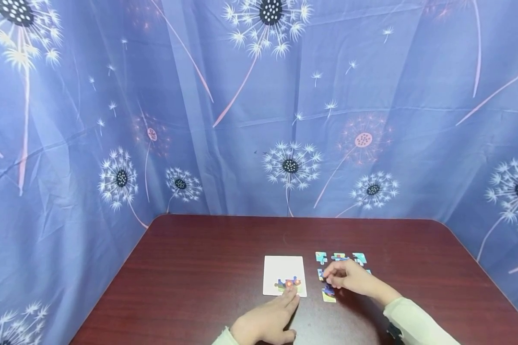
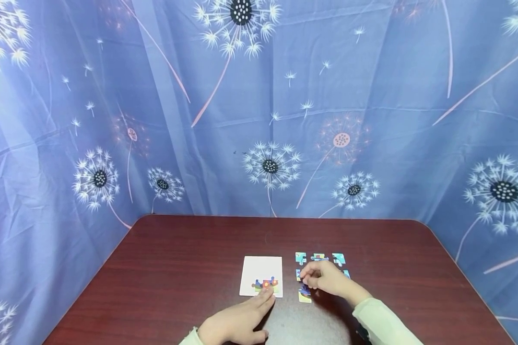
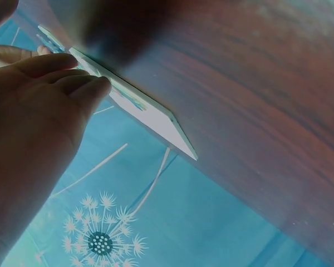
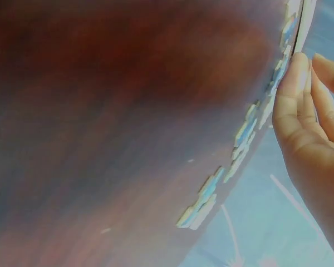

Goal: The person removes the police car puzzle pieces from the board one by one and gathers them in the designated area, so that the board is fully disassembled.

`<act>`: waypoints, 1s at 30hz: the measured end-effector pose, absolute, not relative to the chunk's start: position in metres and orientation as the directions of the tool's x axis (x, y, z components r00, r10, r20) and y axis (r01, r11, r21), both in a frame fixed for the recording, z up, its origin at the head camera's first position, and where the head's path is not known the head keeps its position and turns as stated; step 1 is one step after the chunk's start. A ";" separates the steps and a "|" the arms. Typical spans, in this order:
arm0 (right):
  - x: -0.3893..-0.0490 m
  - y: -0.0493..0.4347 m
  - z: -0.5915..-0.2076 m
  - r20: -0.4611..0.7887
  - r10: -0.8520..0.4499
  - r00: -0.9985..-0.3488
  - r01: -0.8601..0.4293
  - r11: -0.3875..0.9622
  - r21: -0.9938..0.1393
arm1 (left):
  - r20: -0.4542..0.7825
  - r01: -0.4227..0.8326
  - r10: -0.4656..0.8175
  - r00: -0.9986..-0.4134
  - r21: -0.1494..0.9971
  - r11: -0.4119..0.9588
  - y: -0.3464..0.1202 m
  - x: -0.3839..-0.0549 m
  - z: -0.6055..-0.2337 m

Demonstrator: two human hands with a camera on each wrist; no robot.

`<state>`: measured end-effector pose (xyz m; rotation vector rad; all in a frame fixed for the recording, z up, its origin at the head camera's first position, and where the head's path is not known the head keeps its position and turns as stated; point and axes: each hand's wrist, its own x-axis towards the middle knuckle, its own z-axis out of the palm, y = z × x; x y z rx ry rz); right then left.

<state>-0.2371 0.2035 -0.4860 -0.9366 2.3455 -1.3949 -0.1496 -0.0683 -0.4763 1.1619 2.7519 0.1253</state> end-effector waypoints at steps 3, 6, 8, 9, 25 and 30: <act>-0.239 0.195 -0.482 0.093 -0.641 -0.762 -0.389 0.340 -0.856 | -0.103 0.718 0.729 -0.677 0.128 0.684 -0.066 -0.150 -0.476; -0.243 0.185 -0.479 0.075 -0.642 -0.763 -0.372 0.342 -0.863 | -0.116 0.719 0.733 -0.671 0.140 0.680 -0.062 -0.150 -0.475; -0.247 0.179 -0.478 0.069 -0.648 -0.758 -0.372 0.342 -0.863 | -0.125 0.722 0.736 -0.665 0.147 0.677 -0.059 -0.151 -0.474; -0.248 0.176 -0.478 0.073 -0.654 -0.753 -0.377 0.338 -0.862 | -0.128 0.723 0.738 -0.662 0.149 0.674 -0.058 -0.152 -0.475; -0.262 0.126 -0.479 0.104 -0.710 -0.697 -0.436 0.305 -0.847 | -0.165 0.726 0.739 -0.653 0.141 0.673 -0.054 -0.157 -0.477; -0.264 0.115 -0.485 0.114 -0.730 -0.674 -0.450 0.284 -0.847 | -0.170 0.731 0.746 -0.644 0.149 0.665 -0.053 -0.157 -0.476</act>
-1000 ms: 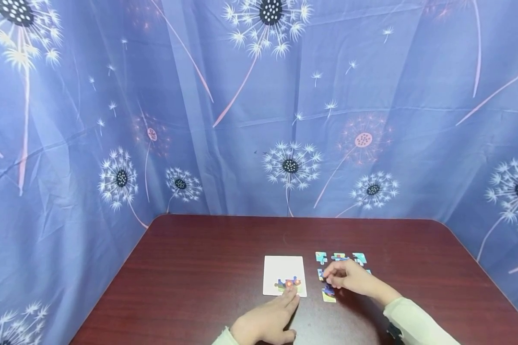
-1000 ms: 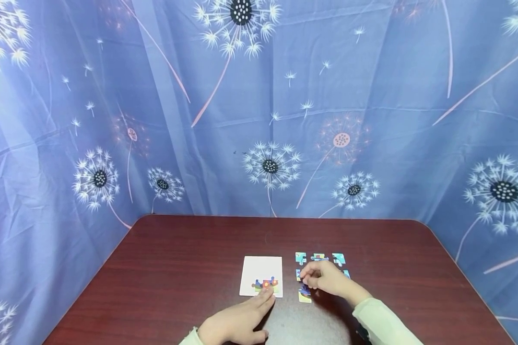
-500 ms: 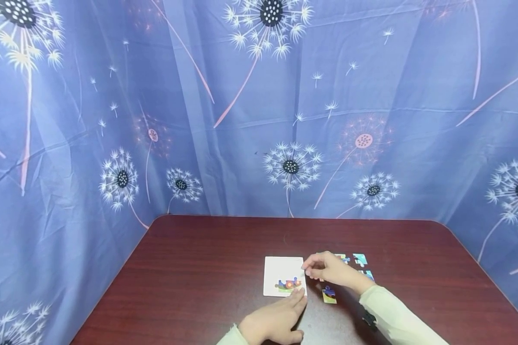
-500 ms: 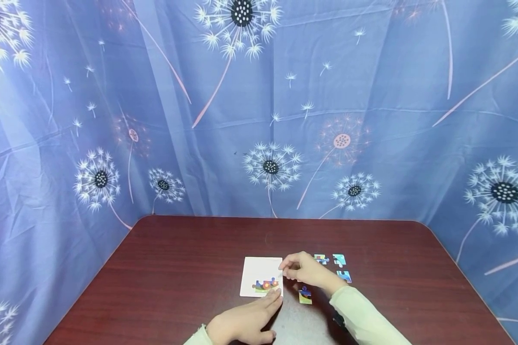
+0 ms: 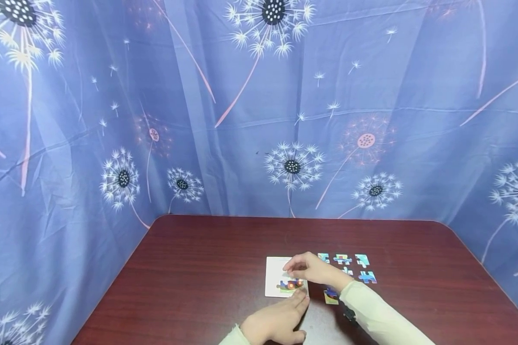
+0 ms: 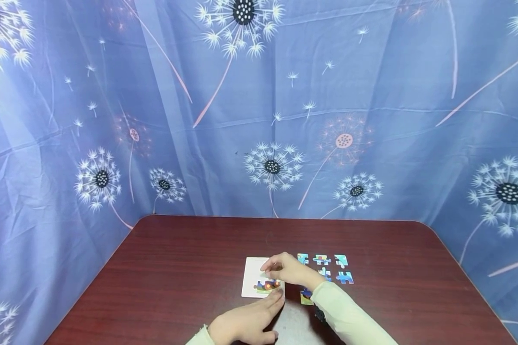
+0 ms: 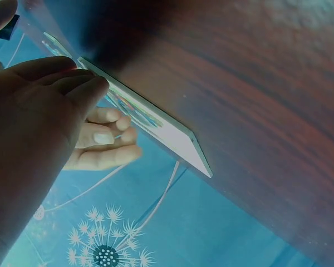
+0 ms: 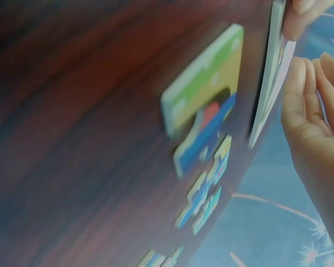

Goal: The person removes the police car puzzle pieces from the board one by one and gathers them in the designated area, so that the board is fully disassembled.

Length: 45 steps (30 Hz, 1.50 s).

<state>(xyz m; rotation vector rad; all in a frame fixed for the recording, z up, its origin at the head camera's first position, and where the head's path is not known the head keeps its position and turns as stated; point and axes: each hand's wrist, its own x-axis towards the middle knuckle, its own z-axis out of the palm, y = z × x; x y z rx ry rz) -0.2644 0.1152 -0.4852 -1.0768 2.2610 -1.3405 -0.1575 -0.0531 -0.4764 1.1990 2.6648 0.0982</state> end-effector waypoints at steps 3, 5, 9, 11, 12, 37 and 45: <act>-0.265 0.113 -0.489 0.092 -0.732 -0.675 -0.445 0.305 -0.842 | -0.158 0.744 0.754 -0.637 0.129 0.655 -0.053 -0.158 -0.477; -0.265 0.112 -0.490 0.069 -0.731 -0.679 -0.439 0.329 -0.836 | -0.144 0.753 0.759 -0.635 0.106 0.650 -0.052 -0.157 -0.476; -0.264 0.110 -0.490 0.035 -0.734 -0.678 -0.426 0.354 -0.833 | -0.130 0.758 0.760 -0.637 0.073 0.648 -0.052 -0.157 -0.477; -0.263 0.109 -0.490 0.026 -0.740 -0.673 -0.427 0.359 -0.830 | -0.130 0.755 0.757 -0.641 0.071 0.652 -0.052 -0.157 -0.477; -0.263 0.108 -0.489 0.026 -0.743 -0.669 -0.431 0.359 -0.828 | -0.129 0.754 0.756 -0.642 0.069 0.653 -0.052 -0.156 -0.478; -0.263 0.103 -0.492 0.012 -0.752 -0.659 -0.414 0.350 -0.840 | -0.167 0.732 0.754 -0.635 0.181 0.657 -0.053 -0.158 -0.476; -0.262 0.103 -0.493 0.001 -0.751 -0.661 -0.357 0.313 -0.880 | -0.172 0.725 0.755 -0.633 0.212 0.655 -0.053 -0.160 -0.476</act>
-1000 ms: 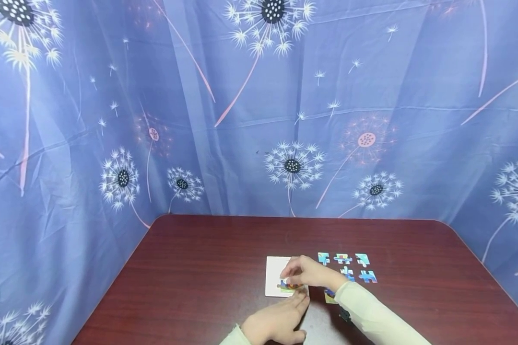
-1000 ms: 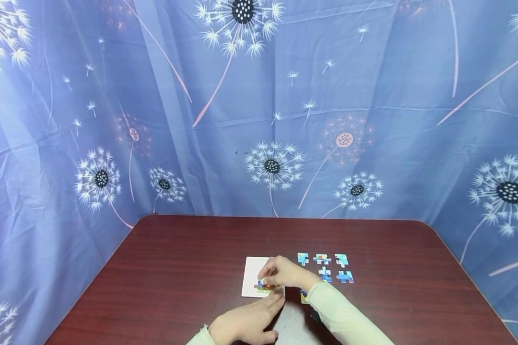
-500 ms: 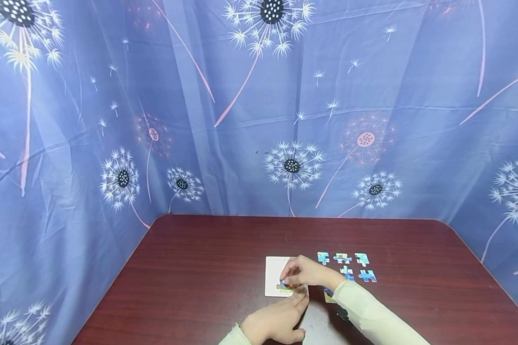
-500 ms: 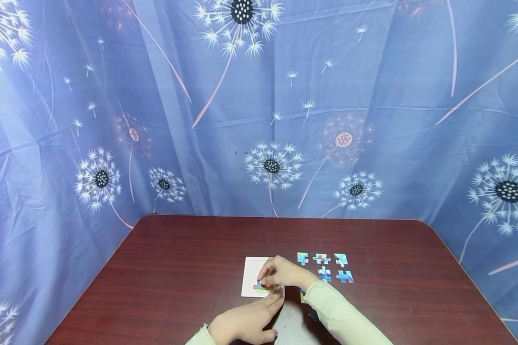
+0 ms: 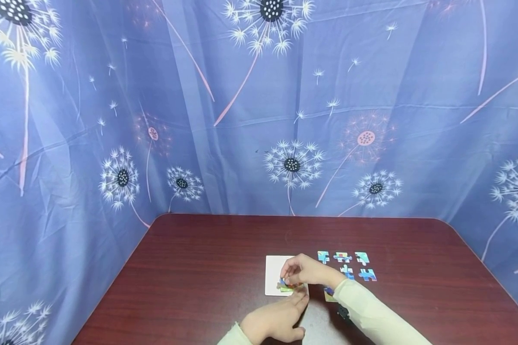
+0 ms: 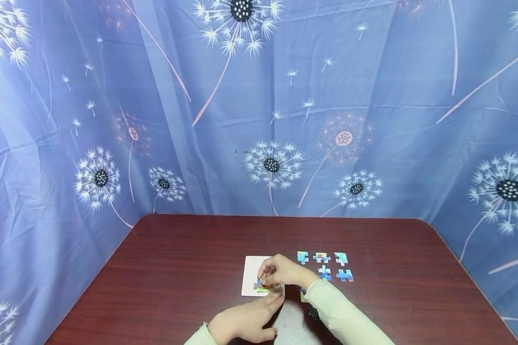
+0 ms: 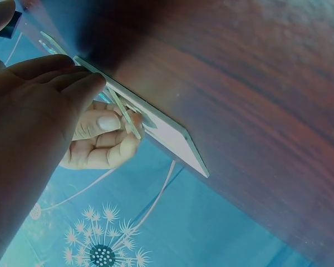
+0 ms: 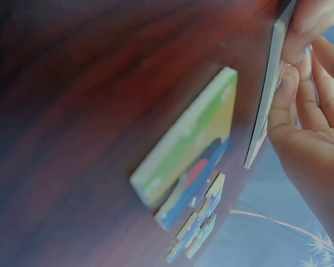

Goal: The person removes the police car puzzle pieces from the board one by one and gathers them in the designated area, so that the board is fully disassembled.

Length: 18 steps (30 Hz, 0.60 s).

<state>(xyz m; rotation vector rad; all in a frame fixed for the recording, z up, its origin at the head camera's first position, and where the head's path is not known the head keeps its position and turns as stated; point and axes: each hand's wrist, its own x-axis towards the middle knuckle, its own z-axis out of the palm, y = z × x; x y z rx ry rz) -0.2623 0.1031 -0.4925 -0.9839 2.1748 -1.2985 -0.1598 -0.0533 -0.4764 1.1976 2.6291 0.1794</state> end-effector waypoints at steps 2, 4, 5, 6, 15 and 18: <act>-0.262 0.103 -0.493 -0.004 -0.745 -0.667 -0.348 0.317 -0.882 | -0.170 0.725 0.754 -0.634 0.208 0.657 -0.053 -0.160 -0.477; -0.262 0.102 -0.493 -0.010 -0.739 -0.673 -0.339 0.320 -0.885 | -0.170 0.725 0.754 -0.635 0.205 0.657 -0.053 -0.159 -0.477; -0.262 0.102 -0.494 -0.013 -0.737 -0.676 -0.334 0.322 -0.886 | -0.170 0.725 0.754 -0.635 0.206 0.657 -0.053 -0.159 -0.477; -0.262 0.102 -0.494 -0.015 -0.734 -0.679 -0.329 0.323 -0.887 | -0.170 0.724 0.754 -0.635 0.209 0.657 -0.053 -0.159 -0.477; -0.265 0.103 -0.492 0.016 -0.726 -0.688 -0.327 0.290 -0.899 | -0.168 0.734 0.762 -0.626 0.206 0.648 -0.054 -0.159 -0.474; -0.267 0.106 -0.489 0.033 -0.726 -0.687 -0.335 0.276 -0.901 | -0.166 0.731 0.760 -0.628 0.207 0.650 -0.054 -0.159 -0.474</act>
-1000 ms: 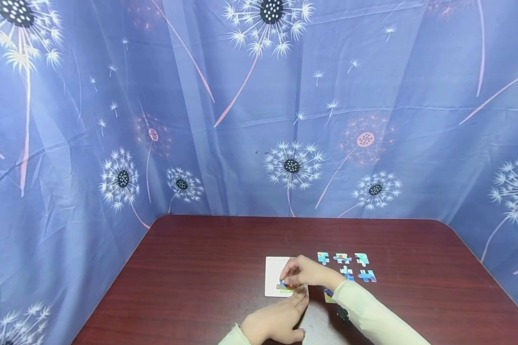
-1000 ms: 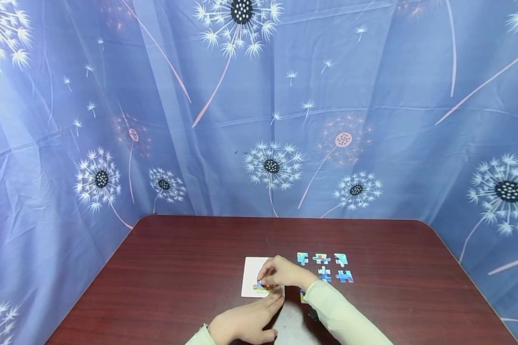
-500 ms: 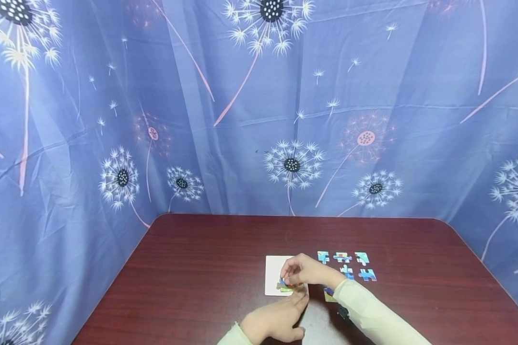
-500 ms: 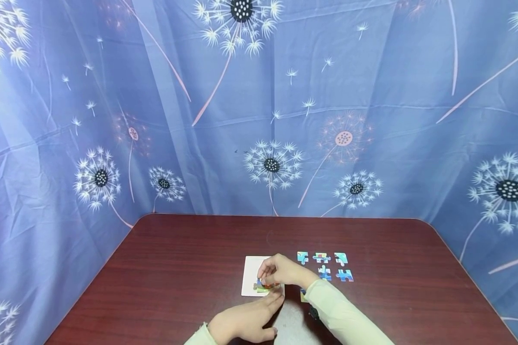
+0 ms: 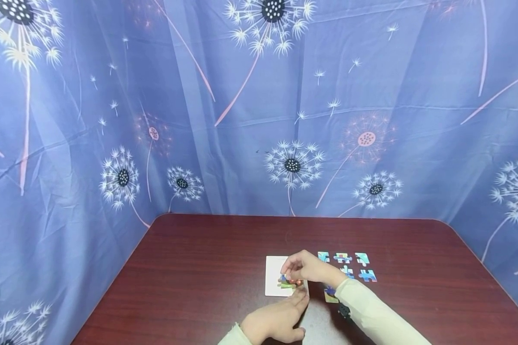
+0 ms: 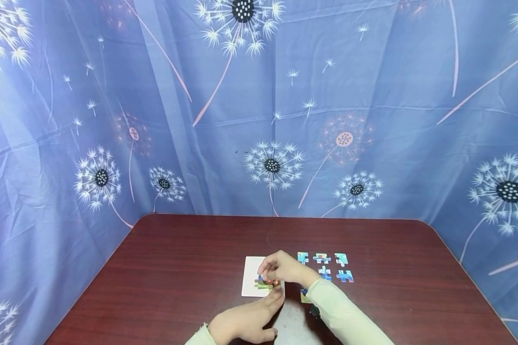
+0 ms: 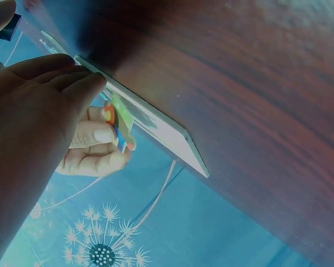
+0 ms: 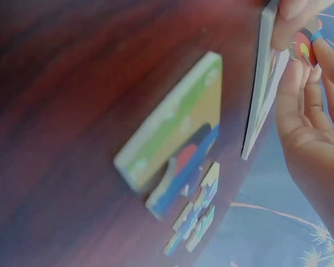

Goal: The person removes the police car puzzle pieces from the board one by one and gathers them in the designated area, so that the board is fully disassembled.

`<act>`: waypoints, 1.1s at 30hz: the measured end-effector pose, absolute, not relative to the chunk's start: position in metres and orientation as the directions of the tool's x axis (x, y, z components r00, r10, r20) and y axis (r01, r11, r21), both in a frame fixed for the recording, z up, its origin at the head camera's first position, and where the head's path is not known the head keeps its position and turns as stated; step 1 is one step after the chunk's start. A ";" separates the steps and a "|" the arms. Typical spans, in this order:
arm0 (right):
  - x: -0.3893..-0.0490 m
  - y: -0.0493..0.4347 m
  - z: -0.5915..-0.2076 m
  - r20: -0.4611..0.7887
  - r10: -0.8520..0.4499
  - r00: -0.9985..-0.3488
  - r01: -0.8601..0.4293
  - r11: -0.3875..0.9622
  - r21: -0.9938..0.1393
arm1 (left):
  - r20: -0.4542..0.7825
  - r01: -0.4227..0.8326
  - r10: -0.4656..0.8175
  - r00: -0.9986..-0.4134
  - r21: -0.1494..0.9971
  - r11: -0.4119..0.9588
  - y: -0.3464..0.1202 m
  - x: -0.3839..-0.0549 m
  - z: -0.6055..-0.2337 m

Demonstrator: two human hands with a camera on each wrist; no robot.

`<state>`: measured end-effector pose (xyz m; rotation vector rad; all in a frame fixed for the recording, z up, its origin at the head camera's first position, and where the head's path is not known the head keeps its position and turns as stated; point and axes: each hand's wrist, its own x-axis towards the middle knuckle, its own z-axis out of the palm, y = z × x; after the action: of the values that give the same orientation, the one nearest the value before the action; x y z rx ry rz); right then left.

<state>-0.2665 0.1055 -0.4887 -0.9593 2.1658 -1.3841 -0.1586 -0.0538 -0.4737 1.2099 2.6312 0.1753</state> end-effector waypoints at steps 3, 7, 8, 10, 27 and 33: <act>-0.267 0.110 -0.485 0.045 -0.721 -0.691 -0.349 0.279 -0.895 | -0.165 0.728 0.759 -0.630 0.217 0.651 -0.054 -0.158 -0.473; -0.269 0.118 -0.480 0.048 -0.707 -0.706 -0.360 0.300 -0.883 | -0.156 0.728 0.757 -0.635 0.208 0.653 -0.054 -0.157 -0.474; -0.269 0.120 -0.478 0.046 -0.703 -0.709 -0.360 0.305 -0.882 | -0.153 0.729 0.756 -0.636 0.200 0.654 -0.053 -0.158 -0.474; -0.270 0.125 -0.476 0.045 -0.695 -0.718 -0.359 0.314 -0.879 | -0.151 0.730 0.754 -0.639 0.191 0.656 -0.053 -0.157 -0.474; -0.270 0.184 -0.471 0.048 -0.653 -0.756 -0.352 0.343 -0.871 | -0.153 0.724 0.747 -0.647 0.182 0.665 -0.053 -0.157 -0.475; -0.264 0.208 -0.472 0.051 -0.654 -0.755 -0.352 0.338 -0.873 | -0.163 0.723 0.747 -0.644 0.188 0.665 -0.053 -0.157 -0.474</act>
<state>-0.2639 0.2079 -0.4723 -0.8968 2.2987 -1.3808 -0.1566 -0.0529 -0.4742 1.1909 2.6549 0.1545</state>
